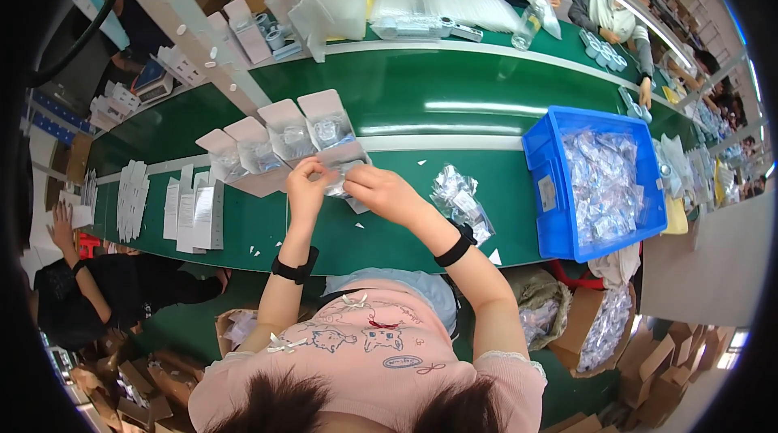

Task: The person packages handheld devices by placing each device into a bubble wrap sleeve, inserting it into a cardboard box along with a small plastic bag, and setting the boxed items onto the assembly line.

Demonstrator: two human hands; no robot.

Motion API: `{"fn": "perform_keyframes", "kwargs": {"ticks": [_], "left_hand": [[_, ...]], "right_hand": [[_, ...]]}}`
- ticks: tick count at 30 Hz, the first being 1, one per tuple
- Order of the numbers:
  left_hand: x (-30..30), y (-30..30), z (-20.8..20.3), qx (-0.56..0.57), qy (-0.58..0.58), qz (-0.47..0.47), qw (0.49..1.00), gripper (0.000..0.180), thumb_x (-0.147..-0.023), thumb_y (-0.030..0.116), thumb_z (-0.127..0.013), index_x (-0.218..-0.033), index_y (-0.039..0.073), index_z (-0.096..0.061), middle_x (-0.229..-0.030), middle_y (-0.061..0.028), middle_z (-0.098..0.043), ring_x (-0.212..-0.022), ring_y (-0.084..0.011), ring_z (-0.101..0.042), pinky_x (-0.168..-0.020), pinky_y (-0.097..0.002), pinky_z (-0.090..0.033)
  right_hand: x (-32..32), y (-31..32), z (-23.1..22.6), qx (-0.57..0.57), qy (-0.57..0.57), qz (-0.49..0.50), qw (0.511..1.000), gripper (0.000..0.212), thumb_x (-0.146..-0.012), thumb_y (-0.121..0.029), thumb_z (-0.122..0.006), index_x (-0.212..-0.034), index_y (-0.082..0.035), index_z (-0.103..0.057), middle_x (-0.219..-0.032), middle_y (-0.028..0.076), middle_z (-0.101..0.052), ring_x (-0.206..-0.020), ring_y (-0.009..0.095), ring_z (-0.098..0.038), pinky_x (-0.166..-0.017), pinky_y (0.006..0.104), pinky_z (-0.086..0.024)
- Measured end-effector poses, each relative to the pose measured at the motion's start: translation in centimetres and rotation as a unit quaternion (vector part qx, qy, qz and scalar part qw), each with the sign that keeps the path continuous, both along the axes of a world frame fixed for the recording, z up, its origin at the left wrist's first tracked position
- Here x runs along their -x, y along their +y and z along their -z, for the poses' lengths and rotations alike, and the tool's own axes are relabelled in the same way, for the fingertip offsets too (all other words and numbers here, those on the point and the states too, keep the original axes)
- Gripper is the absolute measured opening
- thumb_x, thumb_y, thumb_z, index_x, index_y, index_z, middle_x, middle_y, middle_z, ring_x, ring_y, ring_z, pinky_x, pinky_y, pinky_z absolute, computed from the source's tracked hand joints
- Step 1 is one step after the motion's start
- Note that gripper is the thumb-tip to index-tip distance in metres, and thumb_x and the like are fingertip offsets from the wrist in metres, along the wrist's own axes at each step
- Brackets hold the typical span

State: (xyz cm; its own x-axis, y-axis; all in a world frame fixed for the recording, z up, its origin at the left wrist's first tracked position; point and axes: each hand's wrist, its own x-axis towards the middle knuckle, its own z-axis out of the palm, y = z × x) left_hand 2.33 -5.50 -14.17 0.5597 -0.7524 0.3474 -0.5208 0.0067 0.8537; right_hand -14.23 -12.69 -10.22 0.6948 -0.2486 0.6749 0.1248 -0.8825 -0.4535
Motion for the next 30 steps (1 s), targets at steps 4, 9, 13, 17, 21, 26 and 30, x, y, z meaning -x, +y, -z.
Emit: {"fn": "perform_keyframes", "kwargs": {"ticks": [4, 9, 13, 17, 21, 26, 30], "left_hand": [[0.6, 0.5, -0.7, -0.038, 0.013, 0.01, 0.999, 0.013, -0.067, 0.007, -0.065, -0.073, -0.001, -0.057, -0.078, -0.0154, -0.06, -0.066, -0.0252, -0.06, -0.056, -0.0321, -0.045], [0.3, 3.2, -2.0, -0.109, -0.011, -0.005, 0.994, 0.011, -0.073, 0.008, -0.059, -0.079, -0.001, -0.055, -0.068, -0.0179, -0.057, -0.061, -0.0268, -0.059, -0.054, -0.0352, -0.043], [-3.7, 7.1, -3.2, -0.08, 0.005, -0.07, 0.994, 0.009, -0.072, 0.006, -0.059, -0.075, 0.0, -0.053, -0.055, -0.009, -0.051, -0.051, -0.0124, -0.049, -0.048, -0.0276, -0.037], [-9.1, 8.9, -4.3, -0.168, -0.008, -0.133, 0.977, 0.009, -0.073, 0.005, -0.057, -0.078, -0.001, -0.053, -0.059, -0.0142, -0.052, -0.053, -0.0154, -0.053, -0.051, -0.0281, -0.041], [-12.9, 9.2, -1.6, -0.111, 0.021, -0.159, 0.981, 0.008, -0.074, 0.003, -0.057, -0.078, 0.0, -0.051, -0.067, -0.0053, -0.053, -0.062, -0.009, -0.052, -0.056, -0.0218, -0.04], [-12.7, 11.3, -1.1, 0.06, 0.191, -0.152, 0.968, 0.017, -0.075, -0.002, -0.055, -0.089, 0.001, -0.047, -0.093, -0.0082, -0.056, -0.077, -0.0137, -0.056, -0.066, -0.0222, -0.043], [-16.2, 16.2, 0.5, 0.069, 0.219, -0.252, 0.94, 0.026, -0.073, -0.005, -0.055, -0.095, 0.003, -0.043, -0.104, -0.0121, -0.053, -0.089, -0.0187, -0.056, -0.076, -0.0262, -0.045]], "right_hand": [[-0.8, 1.4, -0.6, 0.139, 0.236, 0.101, 0.956, 0.027, -0.065, -0.016, -0.065, -0.09, -0.006, -0.06, -0.107, 0.01, -0.05, -0.107, 0.03, -0.044, -0.09, 0.0544, -0.033], [-0.2, 2.7, -0.5, 0.104, 0.216, 0.127, 0.962, 0.033, -0.063, -0.021, -0.066, -0.092, -0.008, -0.06, -0.113, 0.01, -0.046, -0.114, 0.03, -0.035, -0.094, 0.0584, -0.022], [1.9, 3.2, 0.3, -0.042, 0.019, 0.222, 0.974, 0.027, -0.068, -0.009, -0.059, -0.095, -0.007, -0.058, -0.108, 0.012, -0.048, -0.109, 0.03, -0.041, -0.092, 0.047, -0.031], [3.3, 3.5, 3.8, -0.202, 0.021, 0.269, 0.941, 0.025, -0.07, -0.001, -0.056, -0.094, -0.005, -0.058, -0.102, 0.013, -0.051, -0.1, 0.03, -0.047, -0.085, 0.0374, -0.037], [1.5, 5.1, 4.9, -0.241, 0.047, 0.24, 0.939, 0.023, -0.07, 0.002, -0.054, -0.092, -0.004, -0.057, -0.1, 0.013, -0.052, -0.096, 0.029, -0.049, -0.083, 0.0348, -0.039], [-1.9, 8.3, 5.0, -0.275, 0.05, 0.133, 0.951, 0.022, -0.07, 0.003, -0.054, -0.091, -0.004, -0.057, -0.098, 0.013, -0.052, -0.094, 0.028, -0.05, -0.08, 0.0345, -0.041], [-5.5, 11.6, 4.8, -0.299, 0.086, -0.055, 0.949, 0.021, -0.07, 0.001, -0.054, -0.091, -0.003, -0.057, -0.099, 0.012, -0.052, -0.094, 0.027, -0.051, -0.08, 0.0337, -0.041]]}}
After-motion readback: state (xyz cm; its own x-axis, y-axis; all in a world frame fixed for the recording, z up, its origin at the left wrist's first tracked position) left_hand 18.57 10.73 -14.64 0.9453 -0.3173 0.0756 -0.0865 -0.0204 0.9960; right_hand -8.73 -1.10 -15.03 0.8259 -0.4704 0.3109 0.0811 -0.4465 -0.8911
